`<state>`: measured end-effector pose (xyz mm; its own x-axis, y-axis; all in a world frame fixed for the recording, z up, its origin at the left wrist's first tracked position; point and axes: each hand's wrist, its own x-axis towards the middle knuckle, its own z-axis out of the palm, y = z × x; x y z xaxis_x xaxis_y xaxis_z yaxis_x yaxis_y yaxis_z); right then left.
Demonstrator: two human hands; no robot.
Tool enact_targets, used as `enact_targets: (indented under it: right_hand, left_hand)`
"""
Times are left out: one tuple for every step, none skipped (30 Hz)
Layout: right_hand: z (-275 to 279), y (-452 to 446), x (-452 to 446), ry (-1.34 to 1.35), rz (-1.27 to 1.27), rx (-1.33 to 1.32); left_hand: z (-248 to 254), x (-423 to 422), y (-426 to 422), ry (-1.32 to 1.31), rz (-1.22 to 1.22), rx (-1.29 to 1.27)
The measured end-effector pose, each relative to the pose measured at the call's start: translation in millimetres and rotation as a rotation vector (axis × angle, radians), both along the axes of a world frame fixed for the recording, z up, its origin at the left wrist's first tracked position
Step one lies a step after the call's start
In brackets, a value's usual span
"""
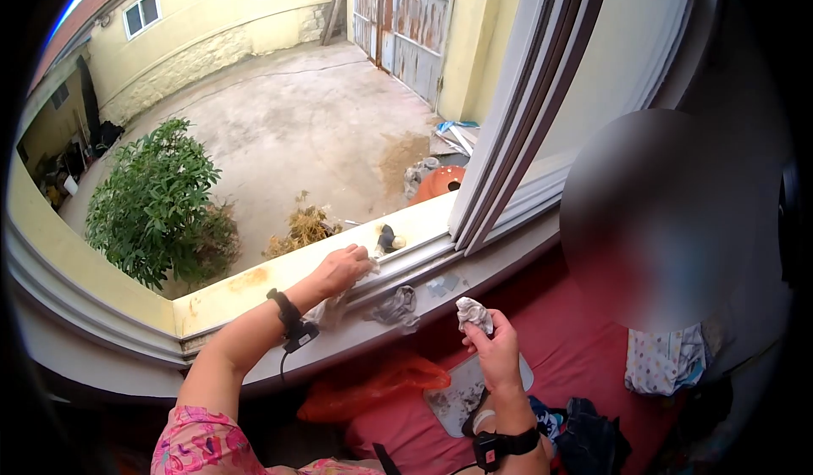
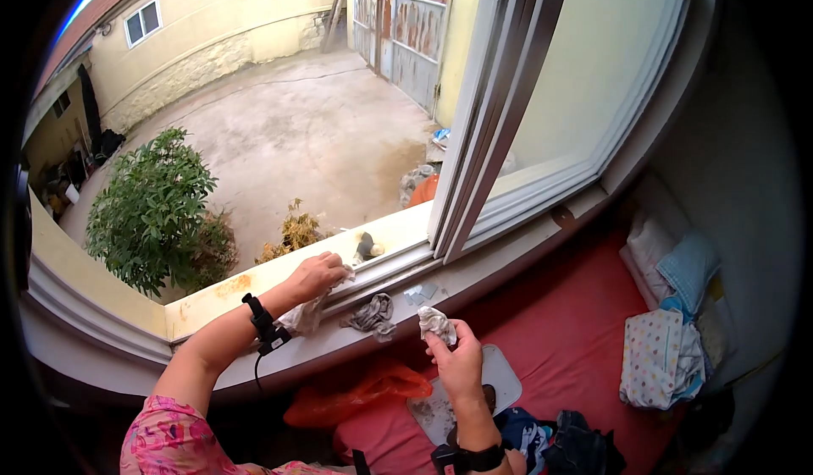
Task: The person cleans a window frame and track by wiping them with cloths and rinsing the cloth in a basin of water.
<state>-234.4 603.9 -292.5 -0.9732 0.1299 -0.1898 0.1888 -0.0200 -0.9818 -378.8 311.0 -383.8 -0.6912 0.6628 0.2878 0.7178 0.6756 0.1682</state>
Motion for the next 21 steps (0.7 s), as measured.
enact_targets:
  right_hand:
    - [-0.6, 1.3, -0.8, 0.002, -0.004, 0.005]
    - [-1.1, 2.3, -0.5, -0.013, -0.013, 0.005]
    - [-2.1, 3.6, -1.2, -0.026, -0.022, 0.005]
    - [-4.2, 5.8, -2.3, -0.026, -0.023, 0.007]
    - [-7.0, 7.6, -2.8, -0.025, -0.039, -0.007]
    - [-9.0, 8.1, -3.6, -0.024, -0.056, -0.021]
    - [-9.3, 8.2, -4.9, -0.028, -0.055, -0.02]
    - [-8.9, 7.8, -5.8, -0.028, -0.057, -0.028]
    - [-9.2, 7.0, -6.0, -0.03, -0.061, -0.037]
    - [-10.3, 4.9, -5.9, -0.039, -0.061, -0.039]
    - [-10.7, 2.8, -6.2, -0.046, -0.047, -0.031]
    - [-11.2, 0.3, -7.1, -0.05, -0.028, -0.022]
    - [-12.0, -3.0, -7.6, -0.054, -0.02, -0.022]
    - [-12.7, -6.0, -6.9, -0.061, -0.014, -0.011]
    - [-13.6, -9.6, -8.2, -0.061, -0.007, -0.001]
    - [-14.9, -12.7, -7.8, -0.065, 0.005, -0.003]
    - [-16.6, -14.3, -7.8, -0.065, 0.01, -0.012]
    - [-18.5, -15.3, -8.1, -0.063, 0.015, -0.021]
    - [-20.9, -15.7, -8.4, -0.058, 0.022, -0.002]
    - [-22.9, -16.4, -8.8, -0.055, 0.033, -0.005]
    - [-24.6, -17.2, -8.6, -0.058, 0.027, -0.007]
  left_hand:
    - [-2.7, -11.4, 17.8, 0.006, -0.021, 0.017]
    - [-5.6, -19.9, 35.5, 0.01, -0.042, 0.035]
    - [-9.2, -28.2, 50.6, 0.099, -0.101, 0.047]
    - [-16.3, -36.0, 62.2, 0.063, -0.101, -0.004]
    - [-24.6, -40.0, 73.8, 0.116, -0.063, -0.05]
    - [-27.7, -40.1, 81.1, 0.167, -0.025, -0.098]
    - [-30.6, -39.9, 82.2, 0.164, -0.025, -0.097]
    - [-34.6, -37.9, 82.2, 0.166, 0.026, -0.136]
    - [-34.5, -33.3, 81.4, 0.165, 0.076, -0.178]
    - [-33.4, -29.5, 77.1, 0.156, 0.075, -0.181]
    - [-30.9, -26.0, 69.9, 0.143, 0.071, -0.207]
    - [-26.3, -21.5, 61.6, 0.132, 0.074, -0.232]
    - [-18.6, -14.5, 52.9, 0.085, 0.075, -0.304]
    - [-18.4, -6.2, 42.8, 0.078, 0.085, -0.304]
    - [-19.2, 1.6, 30.3, 0.096, 0.089, -0.31]
    - [-19.3, 12.4, 17.2, 0.111, 0.093, -0.317]
    - [-18.4, 23.2, 4.4, 0.104, 0.102, -0.306]
    - [-16.9, 33.9, -8.8, 0.104, 0.113, -0.309]
    - [-15.1, 44.7, -22.6, 0.073, 0.13, -0.317]
    - [-12.8, 55.3, -36.9, 0.042, 0.146, -0.325]
    - [-10.1, 66.1, -51.6, 0.006, 0.157, -0.319]
